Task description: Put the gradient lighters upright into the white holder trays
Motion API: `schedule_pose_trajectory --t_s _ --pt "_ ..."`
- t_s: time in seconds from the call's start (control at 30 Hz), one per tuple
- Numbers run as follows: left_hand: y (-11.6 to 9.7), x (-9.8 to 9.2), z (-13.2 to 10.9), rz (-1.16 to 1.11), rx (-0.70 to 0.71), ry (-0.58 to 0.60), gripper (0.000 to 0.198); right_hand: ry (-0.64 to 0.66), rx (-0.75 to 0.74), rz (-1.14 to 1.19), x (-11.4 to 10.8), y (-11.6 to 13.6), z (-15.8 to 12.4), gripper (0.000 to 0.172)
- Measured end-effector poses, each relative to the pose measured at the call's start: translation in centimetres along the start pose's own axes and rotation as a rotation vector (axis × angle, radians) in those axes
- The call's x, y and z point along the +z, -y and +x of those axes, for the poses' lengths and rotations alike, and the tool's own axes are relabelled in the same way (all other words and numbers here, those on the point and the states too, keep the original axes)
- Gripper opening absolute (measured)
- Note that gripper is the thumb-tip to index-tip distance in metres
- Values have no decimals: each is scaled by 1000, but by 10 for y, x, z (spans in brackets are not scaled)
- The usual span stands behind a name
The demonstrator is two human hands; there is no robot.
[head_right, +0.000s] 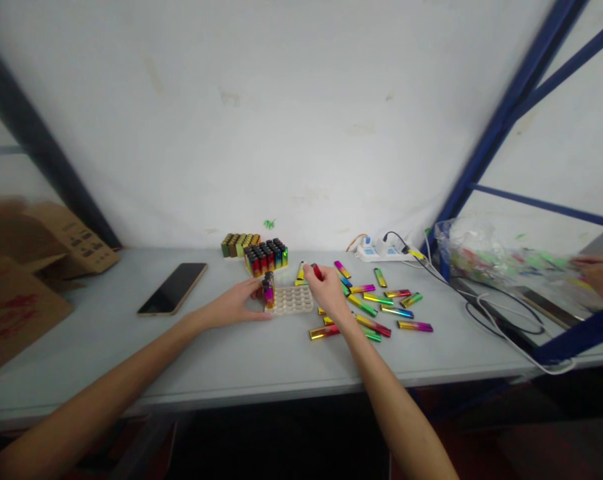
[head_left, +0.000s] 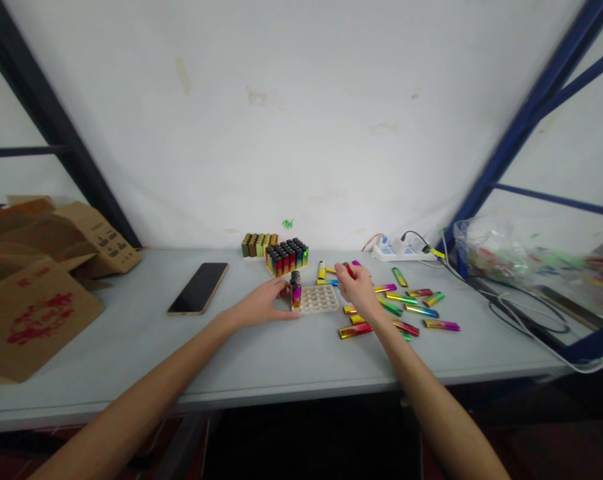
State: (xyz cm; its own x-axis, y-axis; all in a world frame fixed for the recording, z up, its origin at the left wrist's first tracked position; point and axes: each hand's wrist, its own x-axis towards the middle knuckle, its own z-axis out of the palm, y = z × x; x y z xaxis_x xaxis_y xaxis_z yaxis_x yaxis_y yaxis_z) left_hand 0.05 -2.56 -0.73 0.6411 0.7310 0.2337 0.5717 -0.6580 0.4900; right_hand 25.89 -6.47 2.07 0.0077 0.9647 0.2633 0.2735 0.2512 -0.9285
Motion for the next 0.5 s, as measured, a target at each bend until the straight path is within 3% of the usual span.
schedule_pose_trajectory --t_s 0.1,0.17,0.33,0.5 --pt "1 0 0 9 -2 7 57 -93 -37 -77 2 -8 2 54" --pt "2 0 0 13 2 5 57 -79 -36 -96 3 -10 3 52" --pt "3 1 1 -2 13 1 55 9 -65 -111 7 -7 1 54" --pt "0 1 1 -11 13 -1 57 178 -222 -159 11 5 -5 40"
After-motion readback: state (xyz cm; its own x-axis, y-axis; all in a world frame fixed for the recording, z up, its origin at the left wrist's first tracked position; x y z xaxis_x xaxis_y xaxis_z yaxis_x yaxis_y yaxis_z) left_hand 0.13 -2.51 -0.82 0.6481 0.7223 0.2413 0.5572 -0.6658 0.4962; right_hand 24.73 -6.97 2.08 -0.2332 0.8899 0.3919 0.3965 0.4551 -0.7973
